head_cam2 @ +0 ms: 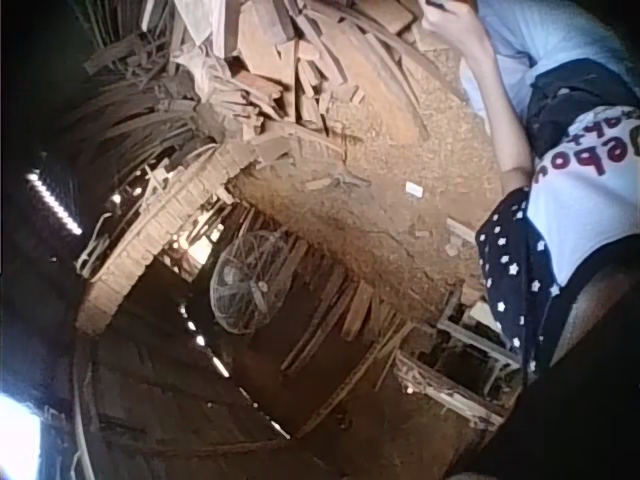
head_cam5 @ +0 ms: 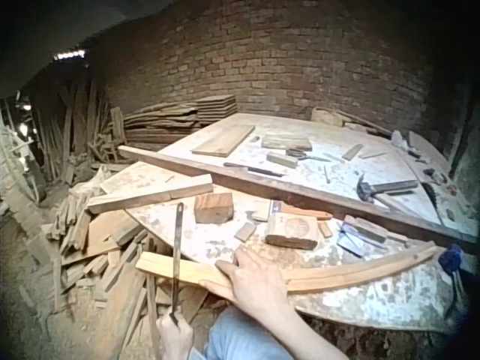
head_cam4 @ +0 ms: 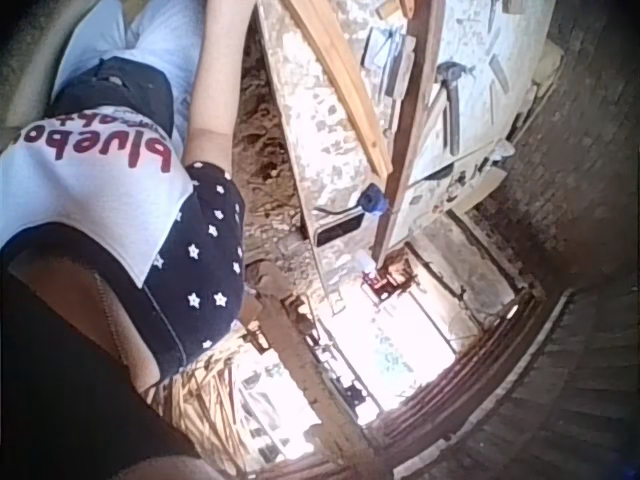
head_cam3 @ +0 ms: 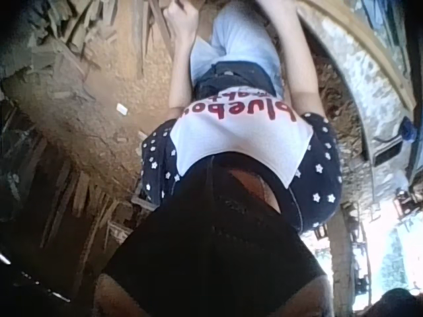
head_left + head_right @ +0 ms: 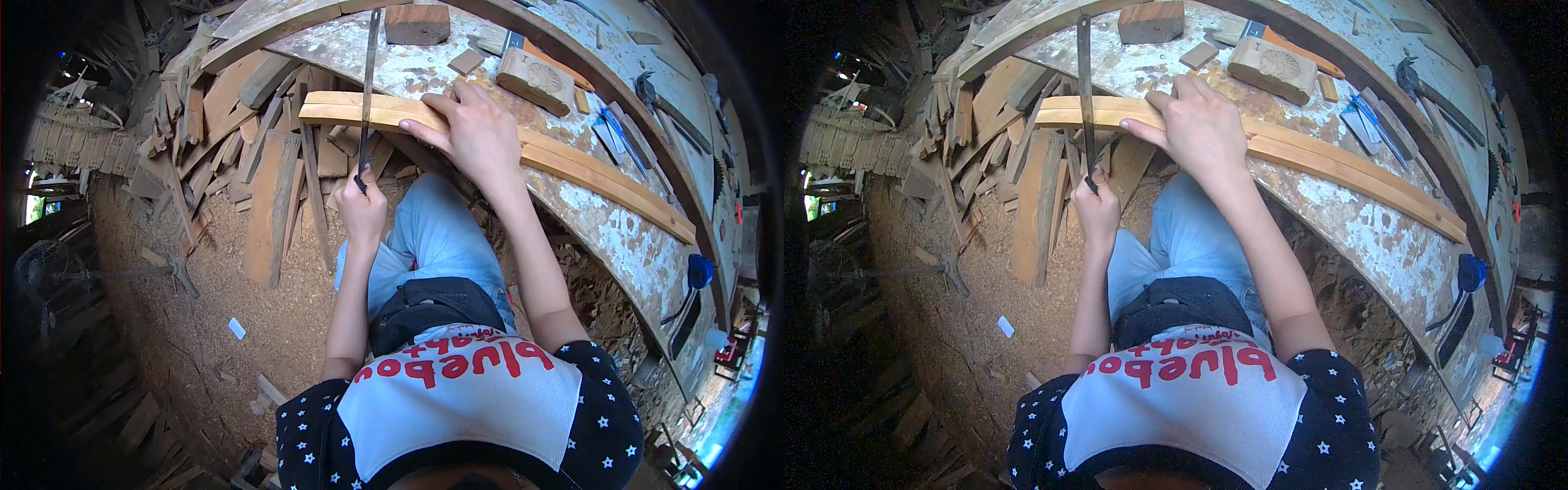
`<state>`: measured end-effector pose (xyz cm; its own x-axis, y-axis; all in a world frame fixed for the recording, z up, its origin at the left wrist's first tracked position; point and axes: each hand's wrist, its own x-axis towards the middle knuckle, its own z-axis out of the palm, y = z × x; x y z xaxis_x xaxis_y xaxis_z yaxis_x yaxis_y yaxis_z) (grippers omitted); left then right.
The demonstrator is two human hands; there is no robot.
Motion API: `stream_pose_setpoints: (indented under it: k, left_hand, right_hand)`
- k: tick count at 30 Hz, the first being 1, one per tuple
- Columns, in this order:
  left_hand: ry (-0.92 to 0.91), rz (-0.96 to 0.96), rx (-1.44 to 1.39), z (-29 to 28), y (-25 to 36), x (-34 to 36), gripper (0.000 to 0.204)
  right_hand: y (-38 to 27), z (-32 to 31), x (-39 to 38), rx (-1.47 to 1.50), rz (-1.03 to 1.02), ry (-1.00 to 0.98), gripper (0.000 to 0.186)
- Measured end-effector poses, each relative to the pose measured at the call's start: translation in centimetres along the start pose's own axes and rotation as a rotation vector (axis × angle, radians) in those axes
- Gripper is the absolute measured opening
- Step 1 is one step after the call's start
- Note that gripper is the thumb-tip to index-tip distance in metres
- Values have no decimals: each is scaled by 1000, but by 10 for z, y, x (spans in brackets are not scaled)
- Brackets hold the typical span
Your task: Saw a piece of wood using a hand saw on a workbench.
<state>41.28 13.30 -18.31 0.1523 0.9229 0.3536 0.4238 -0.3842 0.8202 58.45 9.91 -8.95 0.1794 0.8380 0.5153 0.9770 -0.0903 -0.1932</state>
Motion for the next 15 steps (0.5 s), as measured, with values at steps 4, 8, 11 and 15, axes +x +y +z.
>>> stream_pose_setpoints:
  k: [4, 8, 11, 15]
  left_hand:
    - [-24, -11, 51, -1, -1, -1, 44]
    - [17, 57, 51, 3, -8, 0, 44]
    - [23, 53, 49, 3, -10, 0, 44]
    - [21, 52, 49, 2, -10, 0, 44]
  right_hand:
    - [-1, 0, 0, 1, -2, 2, 51]
    - [0, 0, 0, 10, -11, 21, 51]
    - [-1, -1, 1, 12, -14, 15, 50]
    - [-2, -2, 1, 17, -6, 7, 51]
